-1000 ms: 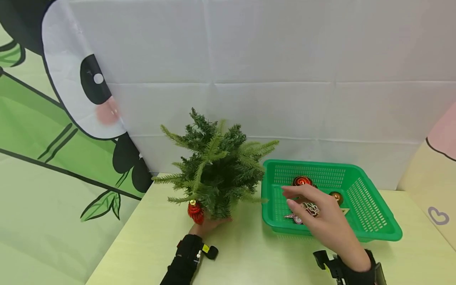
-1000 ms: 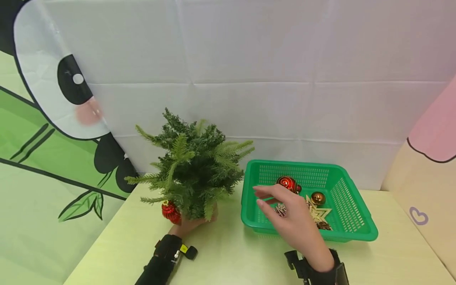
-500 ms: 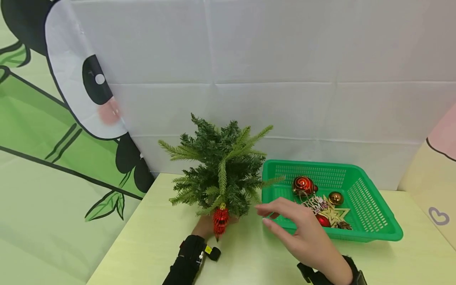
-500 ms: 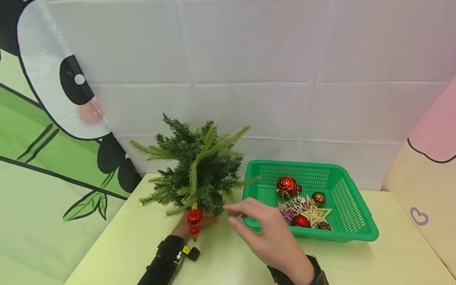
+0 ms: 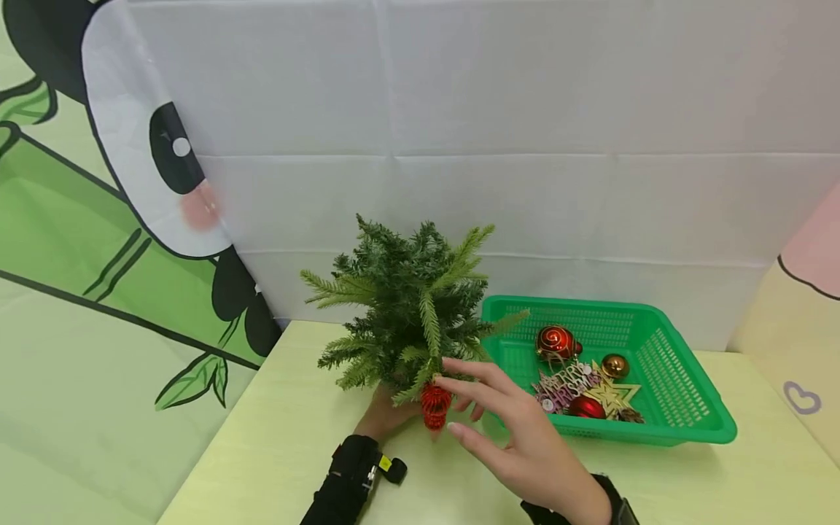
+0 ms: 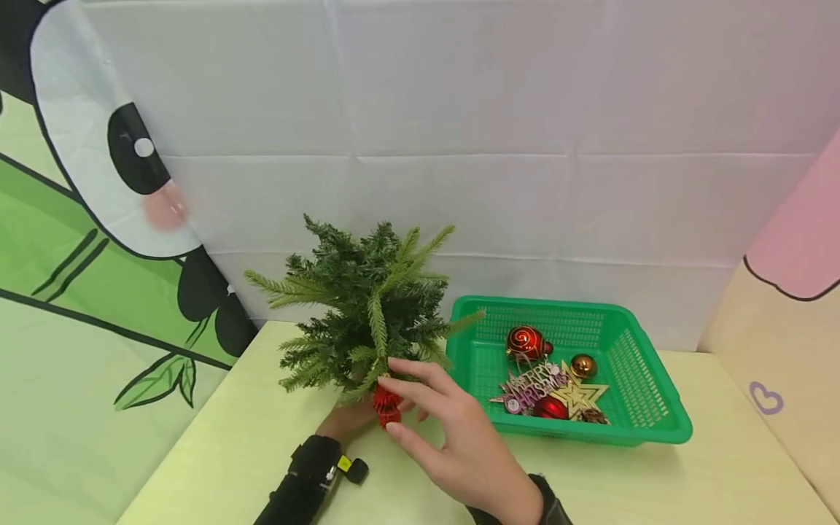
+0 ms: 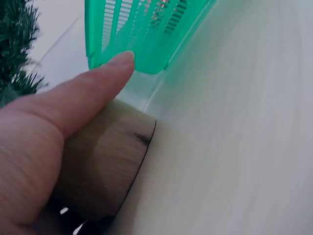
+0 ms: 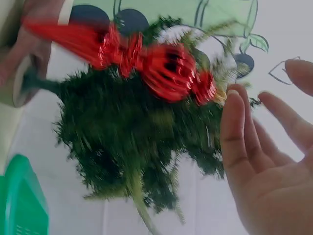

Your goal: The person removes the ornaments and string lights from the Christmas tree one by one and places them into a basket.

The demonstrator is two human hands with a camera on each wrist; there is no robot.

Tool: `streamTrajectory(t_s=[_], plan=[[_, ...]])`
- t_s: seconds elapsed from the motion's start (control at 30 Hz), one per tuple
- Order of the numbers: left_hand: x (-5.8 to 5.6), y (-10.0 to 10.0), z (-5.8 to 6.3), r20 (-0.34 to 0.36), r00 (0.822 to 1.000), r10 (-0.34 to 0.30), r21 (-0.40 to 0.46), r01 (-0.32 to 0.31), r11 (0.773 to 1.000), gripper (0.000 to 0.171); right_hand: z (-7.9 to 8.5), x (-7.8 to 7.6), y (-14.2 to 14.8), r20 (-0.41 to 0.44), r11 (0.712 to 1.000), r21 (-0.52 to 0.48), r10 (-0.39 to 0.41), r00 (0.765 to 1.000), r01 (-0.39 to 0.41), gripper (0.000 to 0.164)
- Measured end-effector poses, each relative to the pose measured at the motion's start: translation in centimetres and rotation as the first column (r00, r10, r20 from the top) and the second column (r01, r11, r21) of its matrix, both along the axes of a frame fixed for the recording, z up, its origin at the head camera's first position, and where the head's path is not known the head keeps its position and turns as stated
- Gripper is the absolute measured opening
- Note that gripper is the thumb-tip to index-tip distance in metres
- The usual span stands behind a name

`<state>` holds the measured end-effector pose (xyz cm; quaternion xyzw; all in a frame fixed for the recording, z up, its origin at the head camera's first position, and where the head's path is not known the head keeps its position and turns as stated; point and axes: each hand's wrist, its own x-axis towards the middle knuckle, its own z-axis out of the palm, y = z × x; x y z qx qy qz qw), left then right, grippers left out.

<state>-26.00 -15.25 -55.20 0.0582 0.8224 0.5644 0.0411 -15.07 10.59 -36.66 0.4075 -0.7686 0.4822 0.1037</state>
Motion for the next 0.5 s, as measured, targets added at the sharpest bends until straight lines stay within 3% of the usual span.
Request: streamTrajectory(t_s=[0.07,0.1,0.13,0.37,0.5], plan=[[0.29,-0.05,-0.11,0.001,1.0,0.015,-0.011,-0.015,1.0,0.087,-0.29,-0.13,-0.42,0.027,1.0,0.003,-0.014,1.0,0.014,0.046],[0.36,-0.08,-0.19,-0.061,0.997,0.044,-0.162,-0.053,0.985,0.094,-0.44,-0.22,-0.54,0.035,1.0,0.005,-0.023,0.999,0.023,0.047],[0.41,-0.1,-0.24,-0.066,0.997,0.04,-0.19,-0.052,0.98,0.098,-0.58,-0.32,-0.63,0.044,1.0,0.003,-0.03,0.999,0.03,0.048],[0.31,-0.1,0.26,-0.091,0.996,0.019,-0.18,-0.035,0.983,0.098,-1.12,-0.8,-0.75,0.078,0.999,-0.039,-0.011,0.997,0.014,0.05],[0.39,-0.22,0.54,-0.071,0.997,0.043,-0.192,-0.056,0.98,0.097,-1.03,-0.71,-0.7,0.069,0.997,-0.077,0.027,0.997,-0.022,0.05]])
